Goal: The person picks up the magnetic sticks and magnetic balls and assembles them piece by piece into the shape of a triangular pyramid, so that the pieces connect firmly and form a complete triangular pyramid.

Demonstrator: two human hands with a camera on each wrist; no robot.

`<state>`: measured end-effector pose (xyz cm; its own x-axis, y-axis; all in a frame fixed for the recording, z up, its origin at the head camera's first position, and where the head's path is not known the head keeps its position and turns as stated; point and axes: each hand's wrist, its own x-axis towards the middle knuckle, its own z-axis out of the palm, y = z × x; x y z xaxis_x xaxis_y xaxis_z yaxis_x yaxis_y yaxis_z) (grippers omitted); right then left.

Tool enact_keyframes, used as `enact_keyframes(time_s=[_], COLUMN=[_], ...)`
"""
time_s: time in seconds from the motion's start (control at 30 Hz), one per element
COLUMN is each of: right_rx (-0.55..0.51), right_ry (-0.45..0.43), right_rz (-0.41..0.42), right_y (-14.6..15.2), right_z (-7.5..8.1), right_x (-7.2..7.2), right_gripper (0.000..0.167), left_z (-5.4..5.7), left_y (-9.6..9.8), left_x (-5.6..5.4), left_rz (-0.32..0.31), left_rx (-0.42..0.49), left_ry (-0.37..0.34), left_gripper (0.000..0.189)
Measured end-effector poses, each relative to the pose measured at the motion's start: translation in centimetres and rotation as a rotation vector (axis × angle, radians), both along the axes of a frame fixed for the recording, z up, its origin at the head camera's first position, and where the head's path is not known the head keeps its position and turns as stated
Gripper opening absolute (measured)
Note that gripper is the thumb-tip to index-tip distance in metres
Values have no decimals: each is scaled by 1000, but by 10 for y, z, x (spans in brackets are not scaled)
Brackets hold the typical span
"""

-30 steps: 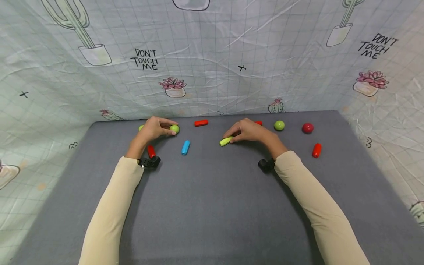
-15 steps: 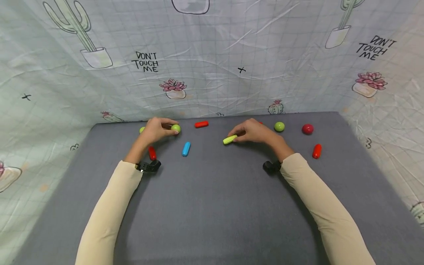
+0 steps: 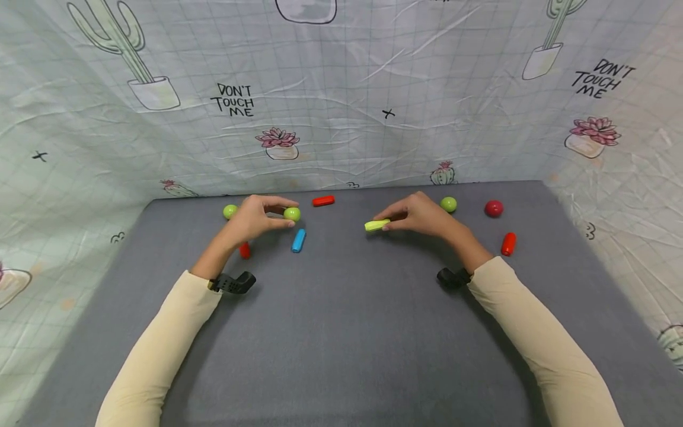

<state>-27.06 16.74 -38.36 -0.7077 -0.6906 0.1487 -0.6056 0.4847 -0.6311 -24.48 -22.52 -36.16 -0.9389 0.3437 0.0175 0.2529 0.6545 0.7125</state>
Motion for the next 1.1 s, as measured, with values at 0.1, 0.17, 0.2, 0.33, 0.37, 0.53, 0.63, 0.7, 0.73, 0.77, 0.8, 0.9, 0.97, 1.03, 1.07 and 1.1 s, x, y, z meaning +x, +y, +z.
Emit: enact_keyframes(time_s=[0.1,0.17,0.2,0.33,0.37,0.53,0.63,0.7,0.73,0.77,0.8,0.9,0.97,1.03,1.07,1.1], right_rx=[-25,-37,-43,-46,-43,-42,-39,-33,-28,-24,-21,-16,-11,-7,-2,1], right_ry=[19,25,26,7,5,-13,-17,-14,-10,-7,-4,-9,-15,-14,-11,-7], right_rz=[-14,-19,-22,-36,-40,-58,-70,-78,-81,-85,-88,-98,-107,-113,-115,-117], right_y=[3,5,6,9,10,14,17,19,19,20,21,23,24,25,25,26], right_z=[3,4,5,9,10,11,11,11,10,10,10,8,7,6,6,6], right_x=[7,12,14,24,26,37,44,48,50,52,54,59,62,65,66,67], right_gripper=[28,28,29,30,29,30,31,31,31,31,31,30,29,28,27,26], left_z=[2,3,3,4,4,6,6,6,6,5,5,2,0,-3,-4,-5], left_y=[5,10,12,21,24,37,46,51,54,57,59,66,71,75,77,79], left_x=[9,14,16,24,26,34,38,40,41,42,43,44,45,46,47,47], left_rz=[-30,-47,-56,-85,-88,-99,-118,-136,-146,-156,-165,-182,-186,-193,-196,-200], left_rx=[6,22,30,52,54,60,56,51,53,57,64,86,99,110,116,121], left_ry=[17,27,30,42,43,36,25,23,22,22,20,13,6,0,-4,-6], left_gripper=[43,42,41,40,39,40,42,41,41,40,40,39,39,37,37,36])
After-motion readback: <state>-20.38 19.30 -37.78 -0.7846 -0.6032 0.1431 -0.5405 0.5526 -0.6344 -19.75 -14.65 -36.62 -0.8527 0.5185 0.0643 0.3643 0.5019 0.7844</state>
